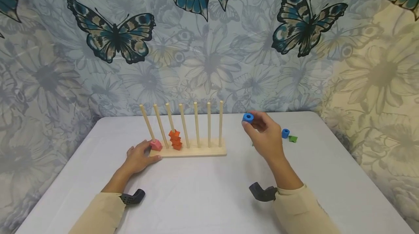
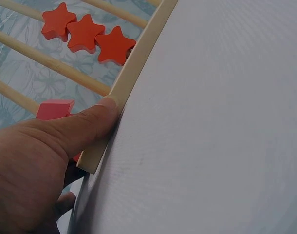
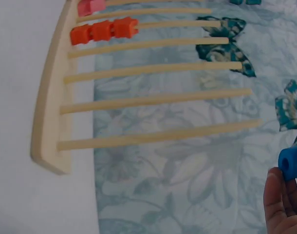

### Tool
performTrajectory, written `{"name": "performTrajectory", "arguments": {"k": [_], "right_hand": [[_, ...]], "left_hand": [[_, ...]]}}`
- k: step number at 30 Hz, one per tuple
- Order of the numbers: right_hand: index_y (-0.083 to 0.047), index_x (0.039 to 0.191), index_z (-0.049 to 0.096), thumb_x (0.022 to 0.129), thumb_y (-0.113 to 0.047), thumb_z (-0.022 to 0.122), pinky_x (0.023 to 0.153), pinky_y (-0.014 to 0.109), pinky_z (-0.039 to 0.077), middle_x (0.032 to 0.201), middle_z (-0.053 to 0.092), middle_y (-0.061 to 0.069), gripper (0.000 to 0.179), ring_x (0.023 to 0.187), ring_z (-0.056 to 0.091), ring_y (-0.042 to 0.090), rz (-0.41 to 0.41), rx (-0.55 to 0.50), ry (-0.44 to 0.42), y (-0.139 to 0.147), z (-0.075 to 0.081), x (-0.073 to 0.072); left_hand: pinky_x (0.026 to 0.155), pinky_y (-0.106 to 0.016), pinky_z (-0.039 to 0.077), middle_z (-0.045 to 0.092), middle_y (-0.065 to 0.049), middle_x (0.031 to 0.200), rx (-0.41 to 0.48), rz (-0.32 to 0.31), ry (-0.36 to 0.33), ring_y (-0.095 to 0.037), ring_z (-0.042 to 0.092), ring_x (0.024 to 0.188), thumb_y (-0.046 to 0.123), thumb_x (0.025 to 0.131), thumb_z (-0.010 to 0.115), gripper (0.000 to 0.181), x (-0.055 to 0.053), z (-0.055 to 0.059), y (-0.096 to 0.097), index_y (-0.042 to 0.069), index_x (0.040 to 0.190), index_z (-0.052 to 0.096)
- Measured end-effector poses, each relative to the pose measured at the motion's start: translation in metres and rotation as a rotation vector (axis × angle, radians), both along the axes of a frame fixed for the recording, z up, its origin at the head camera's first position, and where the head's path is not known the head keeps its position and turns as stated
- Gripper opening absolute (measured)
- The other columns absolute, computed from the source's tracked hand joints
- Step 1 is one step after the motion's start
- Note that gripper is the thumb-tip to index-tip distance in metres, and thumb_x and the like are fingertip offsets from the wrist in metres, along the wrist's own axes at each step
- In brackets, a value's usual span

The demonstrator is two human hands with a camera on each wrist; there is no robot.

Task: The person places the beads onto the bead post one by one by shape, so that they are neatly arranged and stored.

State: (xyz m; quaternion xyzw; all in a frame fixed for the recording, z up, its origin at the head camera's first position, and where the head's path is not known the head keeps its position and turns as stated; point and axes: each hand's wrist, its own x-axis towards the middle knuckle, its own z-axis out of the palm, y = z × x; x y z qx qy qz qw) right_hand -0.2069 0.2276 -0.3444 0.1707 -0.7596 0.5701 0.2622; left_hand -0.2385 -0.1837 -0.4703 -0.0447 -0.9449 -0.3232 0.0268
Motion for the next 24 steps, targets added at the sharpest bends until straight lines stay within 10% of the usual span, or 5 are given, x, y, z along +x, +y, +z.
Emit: {"name": "performTrajectory", "arguments": {"k": [24], "right_hand": [[0.009,0.123,0.056,0.09,0.002,0.064,0.086,0.028,0.05,0.108,0.062,0.014,0.034,0.098,0.062,0.02,0.256,-0.06,0.033,-0.069,0.063,-0.03]], "left_hand": [[0.107,-0.061,0.0,0.047,-0.02,0.141,-0.002,-0.003,-0.013,-0.038,0.027,0.138,0.036,0.077,0.082,0.073,0.0,0.001,-0.001,0.005,0.136,0.053]]}}
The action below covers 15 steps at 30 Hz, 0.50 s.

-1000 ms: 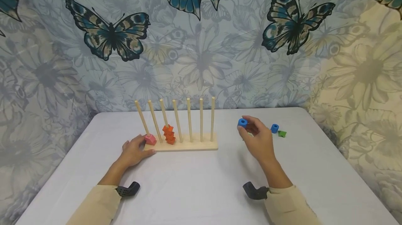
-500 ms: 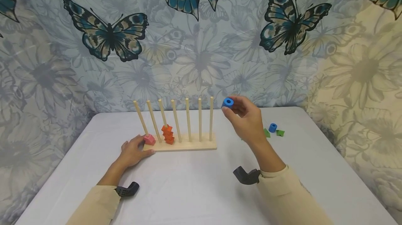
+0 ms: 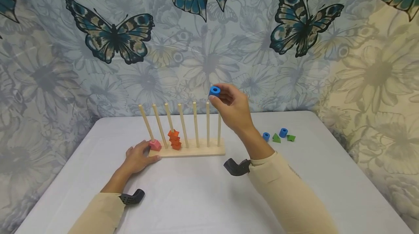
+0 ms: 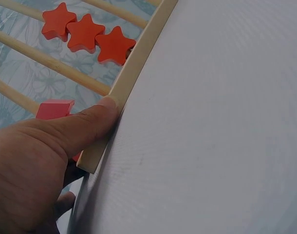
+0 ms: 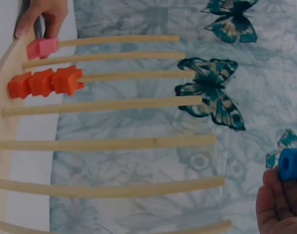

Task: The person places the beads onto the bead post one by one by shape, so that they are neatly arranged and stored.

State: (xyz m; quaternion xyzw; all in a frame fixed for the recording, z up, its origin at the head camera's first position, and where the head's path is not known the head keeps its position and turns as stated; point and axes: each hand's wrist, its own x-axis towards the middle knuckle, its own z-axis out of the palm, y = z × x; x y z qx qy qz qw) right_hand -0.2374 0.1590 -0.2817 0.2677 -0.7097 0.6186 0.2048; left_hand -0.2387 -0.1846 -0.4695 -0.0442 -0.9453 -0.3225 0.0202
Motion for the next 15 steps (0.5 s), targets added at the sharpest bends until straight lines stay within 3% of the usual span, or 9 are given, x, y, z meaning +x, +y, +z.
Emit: {"name": "performTrajectory", "arguments": {"k": [15], "right_hand": [[0.004,0.124,0.057,0.093,-0.006,0.064,0.09,0.032,0.048,0.111,0.063,0.014,0.033,0.101,0.061,0.024,0.064,0.068,-0.141,-0.033,-0.009,-0.026]], "left_hand": [[0.107,-0.061,0.0,0.047,-0.02,0.141,-0.006,0.004,-0.005,-0.038,0.028,0.138,0.035,0.077,0.081,0.074,0.001,0.001,0.0,0.005,0.138,0.052]]}}
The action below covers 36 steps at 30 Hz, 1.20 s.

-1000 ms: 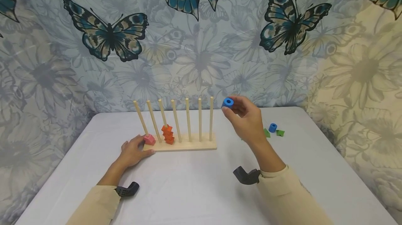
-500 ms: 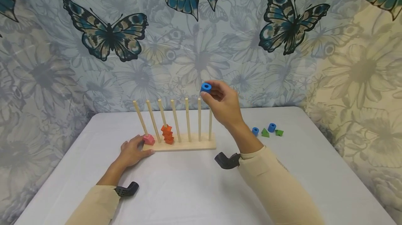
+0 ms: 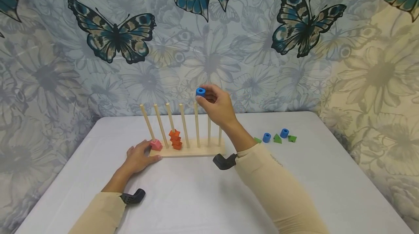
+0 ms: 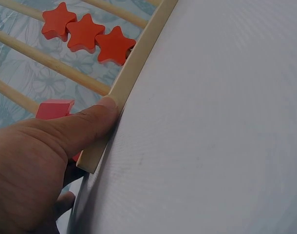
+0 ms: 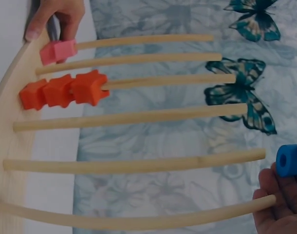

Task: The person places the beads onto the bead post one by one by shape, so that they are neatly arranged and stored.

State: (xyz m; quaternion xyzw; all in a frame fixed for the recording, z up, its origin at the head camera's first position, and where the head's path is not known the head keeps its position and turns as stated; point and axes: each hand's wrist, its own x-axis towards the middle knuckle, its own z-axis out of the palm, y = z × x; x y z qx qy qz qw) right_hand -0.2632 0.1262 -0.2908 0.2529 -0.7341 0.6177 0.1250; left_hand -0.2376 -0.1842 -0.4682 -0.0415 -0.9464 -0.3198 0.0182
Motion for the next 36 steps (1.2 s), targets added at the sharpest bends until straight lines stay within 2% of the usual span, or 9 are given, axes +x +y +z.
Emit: {"name": "performTrajectory", "arguments": {"k": [4,9,13,17,22,31,36], "right_hand": [[0.007,0.122,0.057,0.092,-0.002,0.063,0.087,0.029,0.049,0.11,0.064,0.018,0.032,0.1,0.062,0.028,-0.008,0.013,-0.016,-0.005,0.002,0.004],[0.011,0.12,0.056,0.092,0.002,0.061,0.075,0.023,0.048,0.106,0.064,0.022,0.03,0.091,0.059,0.03,-0.012,0.048,0.0,-0.011,0.009,0.014],[0.006,0.121,0.058,0.092,-0.002,0.063,0.069,0.022,0.045,0.105,0.066,0.017,0.031,0.085,0.056,0.022,-0.027,0.061,-0.008,-0.012,-0.002,0.005],[0.0,0.12,0.061,0.091,-0.009,0.067,0.067,0.024,0.047,0.101,0.067,0.011,0.031,0.081,0.057,0.022,-0.033,0.056,-0.009,-0.01,-0.015,-0.006],[-0.001,0.118,0.062,0.089,-0.01,0.069,0.072,0.029,0.053,0.096,0.066,0.009,0.031,0.082,0.062,0.023,-0.032,0.051,-0.021,-0.011,-0.022,-0.007],[-0.001,0.117,0.064,0.089,-0.014,0.07,0.074,0.03,0.052,0.095,0.064,0.01,0.031,0.086,0.061,0.023,-0.045,0.061,-0.049,-0.012,-0.033,-0.009],[0.0,0.121,0.06,0.089,-0.012,0.071,0.079,0.031,0.053,0.098,0.064,0.013,0.036,0.09,0.063,0.024,-0.009,0.036,-0.063,-0.011,-0.039,-0.009]], "left_hand": [[0.107,-0.061,0.0,0.047,-0.021,0.141,0.0,-0.001,0.004,-0.038,0.029,0.138,0.036,0.077,0.082,0.074,0.0,0.0,0.001,0.005,0.137,0.052],[0.107,-0.061,0.0,0.046,-0.021,0.141,0.003,0.001,0.002,-0.038,0.028,0.138,0.036,0.077,0.081,0.075,0.0,0.0,0.001,0.004,0.138,0.051],[0.107,-0.061,0.0,0.046,-0.022,0.141,0.008,0.001,0.002,-0.038,0.028,0.138,0.035,0.077,0.081,0.075,0.0,0.0,0.001,0.003,0.138,0.051],[0.107,-0.061,0.0,0.046,-0.022,0.141,0.012,-0.001,0.008,-0.038,0.028,0.138,0.035,0.078,0.081,0.075,0.001,0.001,0.001,0.003,0.138,0.051],[0.107,-0.06,0.0,0.047,-0.021,0.141,0.016,-0.001,0.004,-0.038,0.028,0.138,0.035,0.078,0.081,0.074,0.001,0.002,0.002,0.004,0.138,0.052],[0.107,-0.061,0.0,0.047,-0.022,0.14,0.014,0.004,0.012,-0.039,0.028,0.138,0.035,0.077,0.082,0.073,0.001,0.001,0.001,0.004,0.137,0.053],[0.107,-0.061,0.001,0.048,-0.021,0.14,0.001,0.002,0.017,-0.038,0.028,0.138,0.035,0.077,0.081,0.071,0.001,0.0,0.0,0.005,0.136,0.054]]}}
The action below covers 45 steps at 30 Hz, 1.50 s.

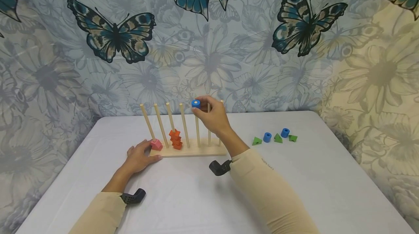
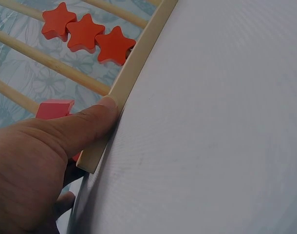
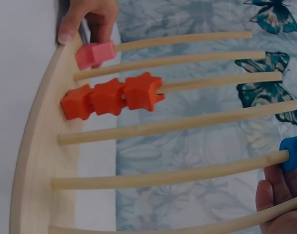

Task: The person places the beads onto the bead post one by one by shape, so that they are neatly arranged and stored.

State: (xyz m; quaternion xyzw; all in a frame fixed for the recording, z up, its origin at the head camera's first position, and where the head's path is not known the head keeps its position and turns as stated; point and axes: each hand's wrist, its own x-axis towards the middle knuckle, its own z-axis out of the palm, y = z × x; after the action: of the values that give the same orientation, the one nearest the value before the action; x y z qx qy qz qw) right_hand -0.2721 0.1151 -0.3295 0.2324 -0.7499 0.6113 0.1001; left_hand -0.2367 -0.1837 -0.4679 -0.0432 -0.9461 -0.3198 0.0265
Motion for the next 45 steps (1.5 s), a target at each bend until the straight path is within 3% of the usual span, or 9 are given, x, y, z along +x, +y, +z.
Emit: {"name": "performTrajectory", "arguments": {"k": [6,21,36,45], "right_hand": [[-0.001,0.129,0.051,0.088,-0.009,0.071,0.085,0.034,0.052,0.105,0.062,0.013,0.046,0.097,0.064,0.025,0.022,-0.036,-0.034,-0.001,-0.008,0.0],[0.002,0.114,0.058,0.086,-0.01,0.073,0.082,0.034,0.053,0.101,0.064,0.013,0.034,0.093,0.063,0.026,-0.012,-0.046,-0.084,-0.002,-0.035,0.0],[0.006,0.117,0.056,0.086,-0.006,0.073,0.082,0.032,0.053,0.104,0.064,0.018,0.037,0.096,0.063,0.029,-0.031,-0.047,-0.17,-0.002,-0.059,0.002],[0.01,0.112,0.055,0.086,0.002,0.069,0.083,0.036,0.052,0.104,0.063,0.021,0.031,0.098,0.063,0.036,-0.03,-0.011,-0.205,-0.006,-0.056,0.022]], "left_hand": [[0.107,-0.06,0.0,0.049,-0.021,0.139,0.004,0.0,0.002,-0.038,0.028,0.138,0.034,0.077,0.081,0.068,0.0,-0.001,-0.001,0.006,0.134,0.056],[0.108,-0.06,0.0,0.047,-0.02,0.14,0.009,0.0,-0.003,-0.037,0.027,0.139,0.034,0.078,0.081,0.067,-0.001,0.001,0.0,0.006,0.134,0.055],[0.108,-0.059,0.0,0.048,-0.02,0.14,0.014,0.001,-0.007,-0.037,0.027,0.139,0.034,0.078,0.081,0.068,-0.001,0.0,0.0,0.006,0.134,0.055],[0.108,-0.06,-0.001,0.048,-0.02,0.14,0.008,-0.003,-0.004,-0.037,0.027,0.139,0.035,0.078,0.081,0.068,-0.001,0.0,-0.001,0.006,0.134,0.055]]}}
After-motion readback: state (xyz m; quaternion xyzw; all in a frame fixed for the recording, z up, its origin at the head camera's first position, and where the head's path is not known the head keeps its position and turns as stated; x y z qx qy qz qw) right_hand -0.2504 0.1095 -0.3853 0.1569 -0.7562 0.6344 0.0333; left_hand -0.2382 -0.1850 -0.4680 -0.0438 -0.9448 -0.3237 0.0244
